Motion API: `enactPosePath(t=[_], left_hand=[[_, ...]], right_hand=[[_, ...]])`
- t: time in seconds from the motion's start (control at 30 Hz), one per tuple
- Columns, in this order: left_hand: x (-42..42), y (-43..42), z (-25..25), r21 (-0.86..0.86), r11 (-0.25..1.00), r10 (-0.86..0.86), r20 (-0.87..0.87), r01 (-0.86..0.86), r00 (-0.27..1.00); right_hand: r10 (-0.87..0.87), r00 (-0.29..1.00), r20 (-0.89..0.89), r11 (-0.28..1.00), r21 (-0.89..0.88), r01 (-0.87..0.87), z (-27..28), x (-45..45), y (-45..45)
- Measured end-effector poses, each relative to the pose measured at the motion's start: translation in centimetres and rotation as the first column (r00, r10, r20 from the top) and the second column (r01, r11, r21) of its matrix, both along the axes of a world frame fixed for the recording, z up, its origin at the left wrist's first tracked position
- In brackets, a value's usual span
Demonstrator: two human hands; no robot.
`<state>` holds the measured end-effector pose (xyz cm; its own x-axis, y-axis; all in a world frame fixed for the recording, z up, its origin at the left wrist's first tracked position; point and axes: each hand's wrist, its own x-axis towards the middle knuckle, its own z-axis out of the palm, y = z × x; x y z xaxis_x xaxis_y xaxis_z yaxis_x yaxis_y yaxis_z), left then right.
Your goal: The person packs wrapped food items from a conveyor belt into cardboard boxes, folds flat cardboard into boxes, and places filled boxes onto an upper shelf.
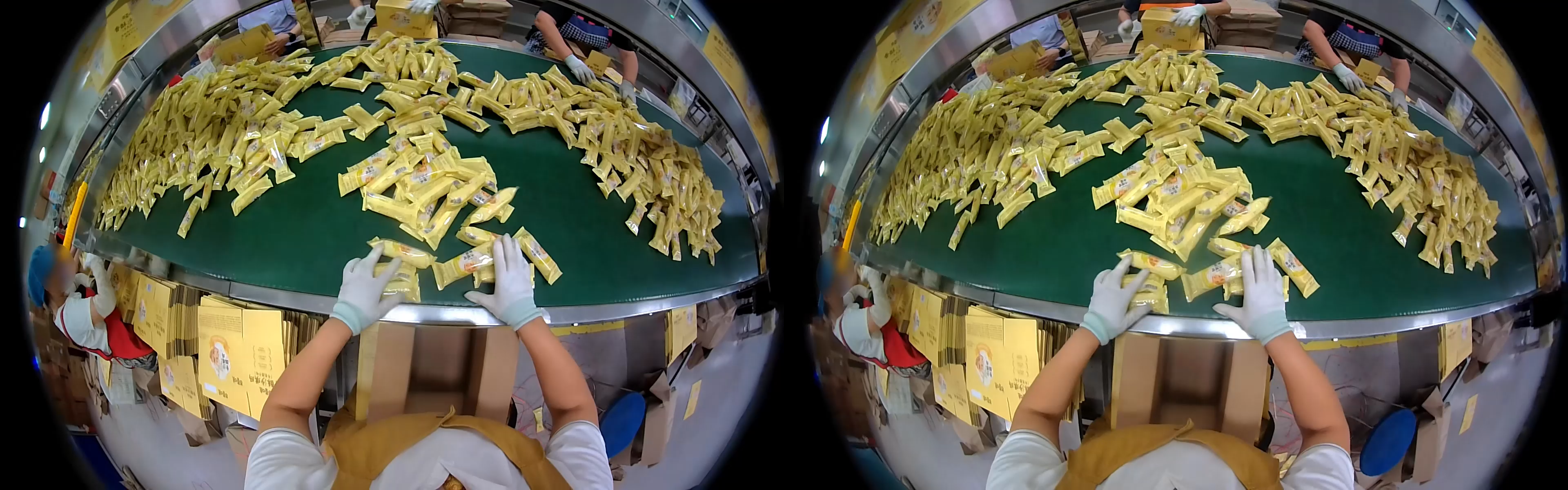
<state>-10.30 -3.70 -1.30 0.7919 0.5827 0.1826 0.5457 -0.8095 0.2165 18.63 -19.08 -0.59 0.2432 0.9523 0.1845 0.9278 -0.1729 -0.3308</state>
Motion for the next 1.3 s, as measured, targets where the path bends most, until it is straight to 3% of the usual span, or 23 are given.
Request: enactPosePath(t=[0.07, 0.13, 0.2, 0.3, 0.43, 0.57, 0.63, 0.7, 0.73, 0.87, 0.97, 1.0, 1.07, 1.1, 1.17, 1.23, 1.3], left_hand=[[-0.5, 0.3, -0.5, -0.103, 0.994, 0.028, 0.058, -0.022, 0.998], [-0.7, 1.0, -0.5, -0.243, 0.970, 0.054, 0.108, -0.026, 0.993], [-0.3, 1.9, 0.3, -0.239, 0.971, -0.010, 0.049, 0.022, 0.999], [0.3, 3.5, 1.6, -0.306, 0.951, -0.071, -0.065, 0.048, 0.995], [0.0, 3.1, 6.0, -0.360, 0.931, -0.081, -0.021, 0.068, 0.996], [-0.4, 1.2, 8.3, -0.367, 0.926, -0.135, -0.084, 0.095, 0.987], [0.1, 0.2, 5.9, -0.249, 0.963, -0.164, -0.219, 0.108, 0.962], [0.2, -1.0, 2.3, -0.063, 0.994, -0.099, -0.230, 0.087, 0.968], [0.5, -0.9, 2.9, -0.137, 0.989, -0.090, -0.266, 0.054, 0.960], [0.5, 0.3, 5.0, -0.267, 0.959, -0.174, -0.284, 0.096, 0.943], [1.7, 1.7, 7.9, -0.243, 0.963, -0.156, -0.151, 0.116, 0.976], [2.5, 2.4, 8.5, -0.212, 0.968, -0.167, -0.126, 0.138, 0.978], [4.5, 3.9, 8.2, -0.168, 0.972, -0.182, -0.095, 0.165, 0.979], [5.5, 4.6, 7.1, -0.147, 0.974, -0.193, -0.123, 0.175, 0.973], [7.4, 5.0, 5.6, -0.186, 0.960, -0.269, -0.384, 0.211, 0.884], [8.0, 5.5, 5.4, -0.194, 0.959, -0.270, -0.422, 0.205, 0.866], [7.7, 5.3, 5.2, -0.174, 0.953, -0.299, -0.438, 0.247, 0.847]], right_hand=[[0.035, 0.995, -0.095, 0.994, 0.109, -0.025, -0.1, 0.8, -1.1], [0.075, 0.996, -0.055, 0.992, 0.108, -0.068, -1.7, 2.4, -2.7], [0.052, 0.994, -0.100, 0.994, 0.104, -0.041, -2.3, 3.0, -4.0], [-0.012, 0.986, -0.166, 0.976, -0.215, -0.025, 0.1, 4.0, -4.8], [0.114, 0.988, -0.104, 0.920, -0.365, -0.145, 4.5, 6.2, -5.7], [0.192, 0.946, -0.260, 0.981, 0.015, -0.195, 7.3, 4.5, -3.2], [0.329, 0.921, -0.207, 0.943, 0.122, -0.310, 6.3, 3.2, -0.3], [0.387, 0.916, -0.108, 0.922, 0.065, -0.382, 3.0, 2.1, 2.3], [0.384, 0.921, -0.068, 0.923, 0.003, -0.384, 1.1, 1.8, 3.4], [0.361, 0.929, -0.077, 0.867, -0.340, -0.365, 3.3, 1.2, 4.3], [0.321, 0.933, -0.160, 0.931, -0.129, -0.342, 4.2, 2.6, 3.9], [0.240, 0.967, -0.083, 0.968, -0.059, -0.245, 4.7, 2.7, 3.9], [0.099, 0.994, 0.055, 0.991, -0.099, -0.093, 5.8, 3.1, 5.5], [0.042, 0.994, 0.097, 0.992, -0.123, -0.029, 4.9, 3.6, 6.4], [-0.019, 0.990, 0.138, 0.991, -0.128, 0.037, 1.8, 4.1, 7.6], [-0.098, 0.979, 0.181, 0.971, -0.200, 0.134, 0.4, 3.9, 8.4], [-0.054, 0.966, 0.251, 0.987, -0.130, 0.089, -0.4, 4.0, 8.0]])
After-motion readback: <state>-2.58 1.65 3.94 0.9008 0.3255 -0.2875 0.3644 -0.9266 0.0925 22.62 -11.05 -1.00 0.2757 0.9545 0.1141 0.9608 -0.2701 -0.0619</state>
